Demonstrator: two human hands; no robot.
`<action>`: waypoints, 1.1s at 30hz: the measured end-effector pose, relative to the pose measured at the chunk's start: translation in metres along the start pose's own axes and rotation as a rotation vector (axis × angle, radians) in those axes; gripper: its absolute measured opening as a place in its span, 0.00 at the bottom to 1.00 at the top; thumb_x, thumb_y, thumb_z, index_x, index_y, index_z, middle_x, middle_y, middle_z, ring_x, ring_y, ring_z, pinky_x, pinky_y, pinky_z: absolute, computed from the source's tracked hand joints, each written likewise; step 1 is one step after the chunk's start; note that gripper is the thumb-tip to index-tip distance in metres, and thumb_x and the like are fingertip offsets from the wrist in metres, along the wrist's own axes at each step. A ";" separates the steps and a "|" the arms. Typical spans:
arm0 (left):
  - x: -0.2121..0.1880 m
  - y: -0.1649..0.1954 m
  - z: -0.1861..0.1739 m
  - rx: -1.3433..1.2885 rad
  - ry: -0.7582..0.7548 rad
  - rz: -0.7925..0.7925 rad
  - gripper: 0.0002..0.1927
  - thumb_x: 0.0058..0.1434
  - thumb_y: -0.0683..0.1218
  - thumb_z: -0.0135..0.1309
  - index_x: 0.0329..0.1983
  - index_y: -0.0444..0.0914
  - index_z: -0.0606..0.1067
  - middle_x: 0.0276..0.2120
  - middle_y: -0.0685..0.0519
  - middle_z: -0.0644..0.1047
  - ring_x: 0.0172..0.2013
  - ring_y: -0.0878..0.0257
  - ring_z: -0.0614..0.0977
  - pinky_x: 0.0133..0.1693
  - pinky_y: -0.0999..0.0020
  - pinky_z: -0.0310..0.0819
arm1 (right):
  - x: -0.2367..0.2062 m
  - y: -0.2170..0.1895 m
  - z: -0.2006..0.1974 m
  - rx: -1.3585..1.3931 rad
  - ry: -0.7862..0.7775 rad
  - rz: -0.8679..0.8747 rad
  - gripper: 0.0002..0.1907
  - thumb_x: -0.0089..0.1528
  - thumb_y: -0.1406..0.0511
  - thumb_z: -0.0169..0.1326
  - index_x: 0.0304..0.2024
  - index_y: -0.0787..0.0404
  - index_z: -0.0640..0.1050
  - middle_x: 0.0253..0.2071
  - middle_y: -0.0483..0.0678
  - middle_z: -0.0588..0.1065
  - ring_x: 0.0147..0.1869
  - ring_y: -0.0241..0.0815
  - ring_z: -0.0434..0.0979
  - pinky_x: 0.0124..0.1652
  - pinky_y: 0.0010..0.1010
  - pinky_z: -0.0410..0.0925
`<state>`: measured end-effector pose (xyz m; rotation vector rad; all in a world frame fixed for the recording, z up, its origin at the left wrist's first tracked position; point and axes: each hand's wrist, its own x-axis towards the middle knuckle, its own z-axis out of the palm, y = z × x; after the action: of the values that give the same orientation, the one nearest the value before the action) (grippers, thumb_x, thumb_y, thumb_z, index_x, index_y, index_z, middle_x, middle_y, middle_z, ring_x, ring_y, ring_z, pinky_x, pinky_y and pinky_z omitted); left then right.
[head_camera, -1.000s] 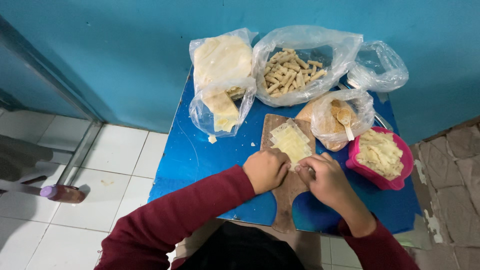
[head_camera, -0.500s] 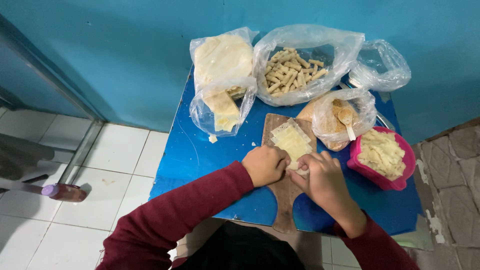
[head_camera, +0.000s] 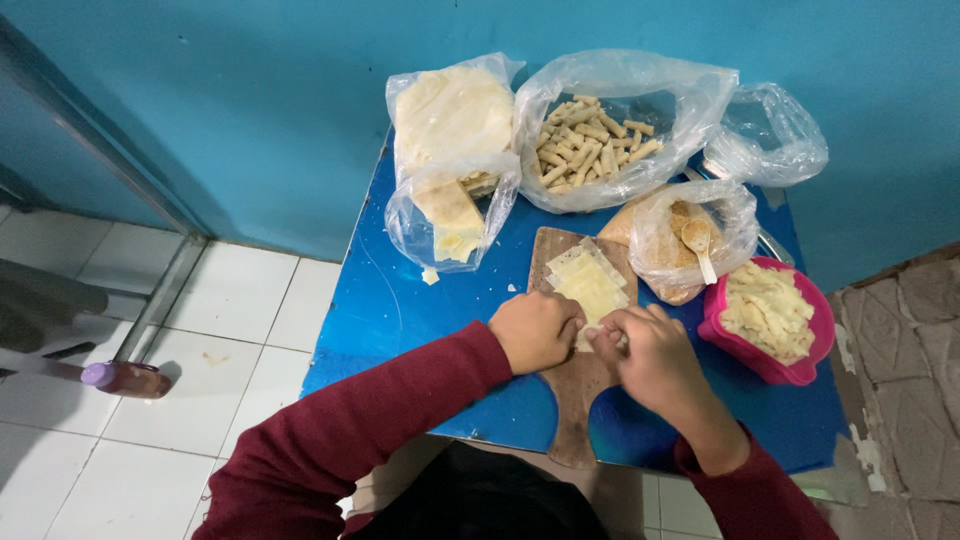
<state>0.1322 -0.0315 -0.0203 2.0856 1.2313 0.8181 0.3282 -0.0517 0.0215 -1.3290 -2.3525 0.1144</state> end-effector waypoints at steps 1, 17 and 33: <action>-0.001 0.001 -0.001 0.012 -0.003 0.018 0.12 0.61 0.50 0.52 0.39 0.40 0.82 0.33 0.42 0.81 0.34 0.42 0.83 0.37 0.48 0.78 | 0.000 0.002 0.000 0.014 0.007 -0.004 0.09 0.57 0.62 0.63 0.31 0.59 0.78 0.31 0.45 0.77 0.38 0.49 0.75 0.38 0.42 0.65; -0.009 0.003 0.001 0.056 0.128 0.151 0.05 0.62 0.46 0.55 0.39 0.41 0.77 0.37 0.47 0.78 0.42 0.47 0.82 0.39 0.53 0.77 | 0.004 -0.007 -0.005 0.141 0.030 -0.104 0.05 0.60 0.67 0.59 0.37 0.62 0.78 0.36 0.50 0.77 0.41 0.53 0.74 0.43 0.40 0.67; 0.023 -0.009 -0.004 -0.076 -0.017 -0.022 0.04 0.56 0.45 0.57 0.31 0.41 0.78 0.31 0.46 0.82 0.34 0.46 0.84 0.37 0.52 0.78 | 0.034 0.041 0.005 0.385 -0.400 0.253 0.09 0.57 0.63 0.63 0.37 0.60 0.82 0.32 0.50 0.80 0.34 0.47 0.76 0.36 0.36 0.68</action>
<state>0.1333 -0.0062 -0.0198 2.0117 1.1933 0.8227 0.3439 -0.0004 0.0169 -1.4982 -2.2871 0.9369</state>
